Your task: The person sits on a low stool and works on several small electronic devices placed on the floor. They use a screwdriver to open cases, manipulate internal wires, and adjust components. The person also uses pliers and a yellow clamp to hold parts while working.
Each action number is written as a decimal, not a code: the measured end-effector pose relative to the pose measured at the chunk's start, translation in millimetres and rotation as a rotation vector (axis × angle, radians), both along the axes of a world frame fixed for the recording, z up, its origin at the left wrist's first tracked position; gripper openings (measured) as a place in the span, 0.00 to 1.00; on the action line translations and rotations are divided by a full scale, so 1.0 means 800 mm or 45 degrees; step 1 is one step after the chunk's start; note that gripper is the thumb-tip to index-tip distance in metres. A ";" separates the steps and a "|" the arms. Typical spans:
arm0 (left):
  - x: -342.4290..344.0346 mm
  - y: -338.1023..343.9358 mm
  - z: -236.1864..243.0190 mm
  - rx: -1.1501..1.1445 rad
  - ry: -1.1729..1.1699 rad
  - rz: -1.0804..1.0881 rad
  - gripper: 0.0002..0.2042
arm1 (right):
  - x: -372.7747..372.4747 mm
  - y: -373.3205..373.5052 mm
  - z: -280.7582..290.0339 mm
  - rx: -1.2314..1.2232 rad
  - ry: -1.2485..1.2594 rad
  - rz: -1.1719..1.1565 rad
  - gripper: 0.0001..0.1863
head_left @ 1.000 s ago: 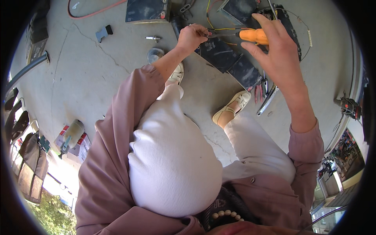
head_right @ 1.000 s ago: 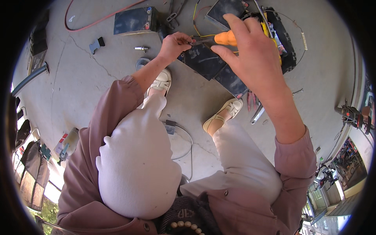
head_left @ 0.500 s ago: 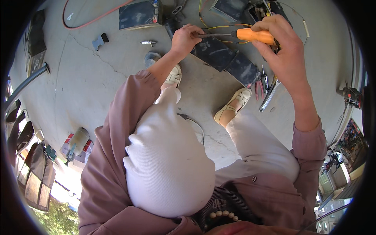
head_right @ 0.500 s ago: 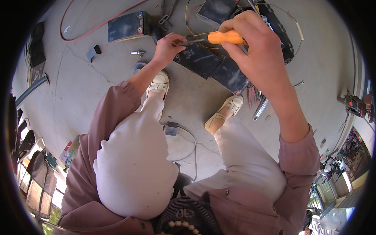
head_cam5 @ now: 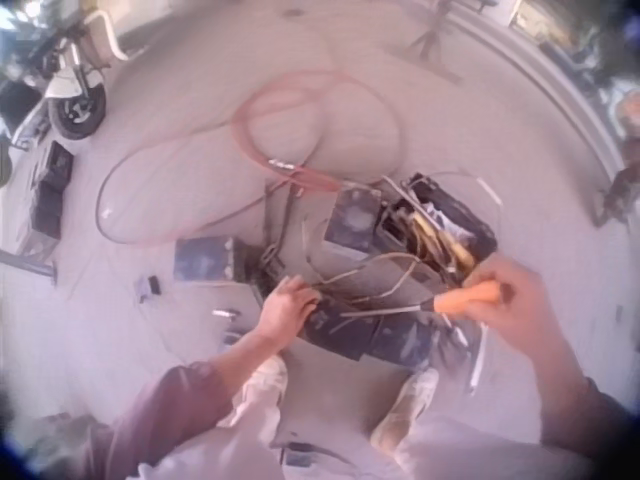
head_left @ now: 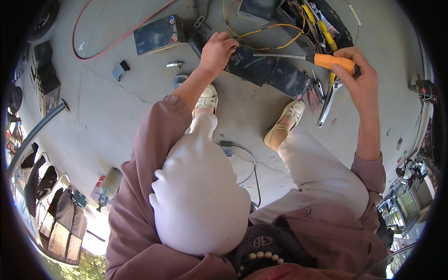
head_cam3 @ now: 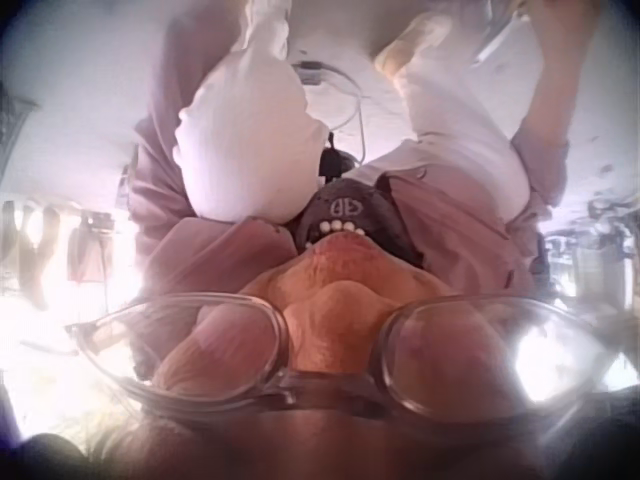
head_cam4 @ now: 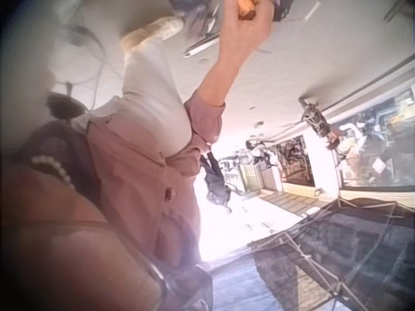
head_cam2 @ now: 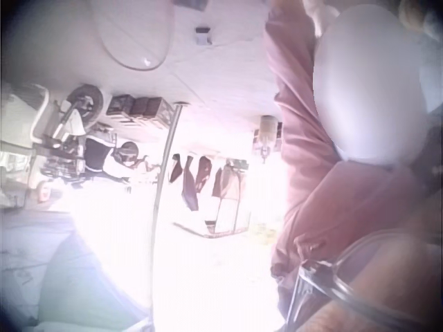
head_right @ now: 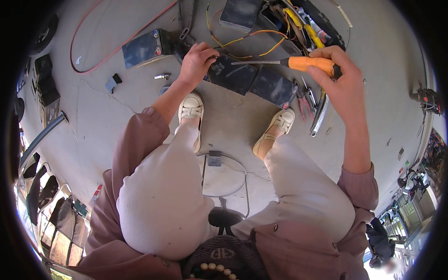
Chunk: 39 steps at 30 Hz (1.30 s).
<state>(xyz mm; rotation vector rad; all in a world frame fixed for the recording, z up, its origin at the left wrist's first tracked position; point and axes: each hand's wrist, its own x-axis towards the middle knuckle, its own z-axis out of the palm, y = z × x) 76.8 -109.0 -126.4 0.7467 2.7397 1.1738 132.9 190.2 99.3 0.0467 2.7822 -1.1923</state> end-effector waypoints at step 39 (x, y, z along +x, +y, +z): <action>0.004 0.192 0.277 0.794 -1.114 -0.468 0.09 | 0.055 0.036 0.024 -0.507 0.362 -0.268 0.08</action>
